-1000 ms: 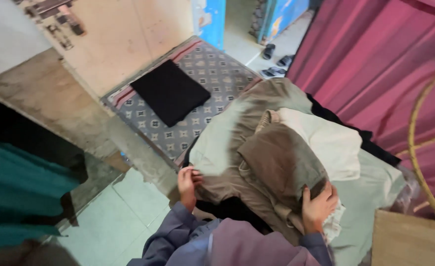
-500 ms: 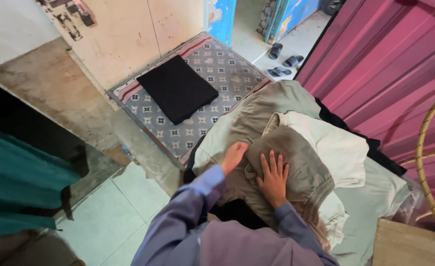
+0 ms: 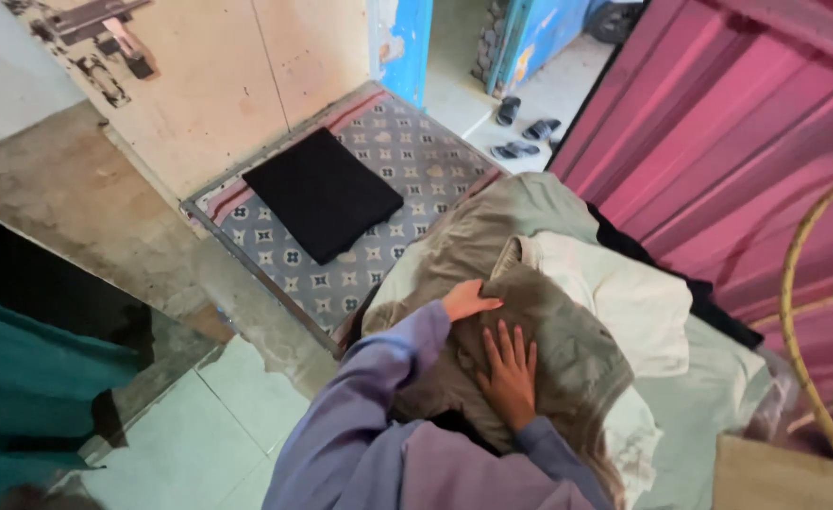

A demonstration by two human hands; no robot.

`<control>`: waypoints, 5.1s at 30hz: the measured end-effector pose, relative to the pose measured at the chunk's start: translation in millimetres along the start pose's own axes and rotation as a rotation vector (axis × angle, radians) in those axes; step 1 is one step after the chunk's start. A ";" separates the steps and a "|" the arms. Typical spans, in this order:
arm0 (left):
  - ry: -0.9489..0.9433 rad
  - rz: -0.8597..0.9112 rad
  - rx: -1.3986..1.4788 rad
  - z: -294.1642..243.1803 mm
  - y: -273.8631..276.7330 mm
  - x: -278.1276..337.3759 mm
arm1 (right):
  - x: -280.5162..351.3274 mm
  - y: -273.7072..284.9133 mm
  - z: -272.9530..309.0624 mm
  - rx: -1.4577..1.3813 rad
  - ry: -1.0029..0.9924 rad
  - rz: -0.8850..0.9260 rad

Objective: The person folds a pair of dark green pants and a pair of light-colored pants on a bed. They smooth the fabric, fold the legs, and then fold the garments in half before placing them on a patterned mat on the floor.

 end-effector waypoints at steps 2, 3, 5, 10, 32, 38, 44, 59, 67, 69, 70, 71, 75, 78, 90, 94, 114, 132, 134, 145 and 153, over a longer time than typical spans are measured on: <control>0.103 -0.323 -0.124 -10.7 60.1 26.8 | -0.5 1.9 -1.6 0.010 -0.027 0.000; 0.104 -0.328 -0.132 18.1 79.8 29.3 | -3.1 5.1 1.0 0.006 -0.020 -0.003; -0.034 -0.828 -0.360 53.9 150.1 64.6 | -3.2 13.3 7.9 -0.055 0.004 -0.051; 0.854 -1.372 -0.561 149.2 301.0 183.8 | -32.7 17.1 20.5 -0.316 0.091 -0.228; 1.112 -1.312 -0.517 157.6 304.7 247.4 | -297.7 -271.2 81.2 -2.143 -0.788 0.160; 1.189 -0.698 -0.706 258.6 417.8 189.8 | -305.4 -264.0 75.4 -2.127 -0.662 0.084; 0.892 -0.458 -0.458 244.9 443.8 158.4 | -331.0 -241.5 56.7 -1.897 -0.577 0.120; 0.516 -1.025 0.499 232.1 286.7 269.1 | -445.8 -301.8 -58.3 -1.204 -0.101 0.593; 0.554 -0.956 0.225 230.4 327.3 238.4 | -441.6 -272.1 -34.3 -1.022 -0.317 0.533; 0.536 -0.968 0.107 205.8 327.1 237.3 | -444.6 -280.5 -35.4 -1.034 -0.288 0.552; 0.531 -1.015 0.061 185.9 325.8 241.1 | -449.8 -271.8 -30.4 -1.045 -0.183 0.480; 0.525 -1.062 0.014 165.7 324.1 244.7 | -454.0 -262.5 -25.7 -1.053 -0.079 0.407; 0.489 -1.157 0.083 166.5 283.9 259.8 | -461.9 -258.3 -19.9 -1.136 0.133 0.408; 0.595 -1.106 -0.050 190.5 265.9 268.7 | -462.0 -269.2 -35.8 -0.823 0.136 0.347; 0.560 -1.224 0.173 209.0 259.9 286.5 | -256.8 29.2 -103.0 -0.717 0.208 0.219; 0.712 -1.208 -0.328 126.5 265.1 264.2 | -102.0 132.5 -146.1 -0.623 -0.185 -0.107; 0.505 0.253 0.650 2.0 -3.2 27.2 | 130.4 50.3 -184.3 -1.356 -0.836 -0.514; -0.531 -0.168 -0.766 -114.0 67.2 171.0 | 55.5 45.9 13.8 0.028 0.166 -0.054; -0.579 -0.166 -0.810 -111.2 57.2 162.3 | 54.5 35.4 -18.4 -0.038 0.072 -0.051; -0.521 -0.158 -0.702 -98.9 30.2 132.8 | 31.2 65.5 11.2 0.015 0.120 -0.008; -0.618 -0.241 -0.767 -117.3 64.5 173.3 | 53.0 16.2 28.3 0.263 0.224 -0.040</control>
Point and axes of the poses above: each hand's wrist, its own x-axis away from the middle knuckle, its own y-axis out of the back of the hand, z = x × y, the point moved 9 cm from there along -x, towards the middle knuckle, and after that the axes turned 13 degrees about -x, right-handed, at the moved point
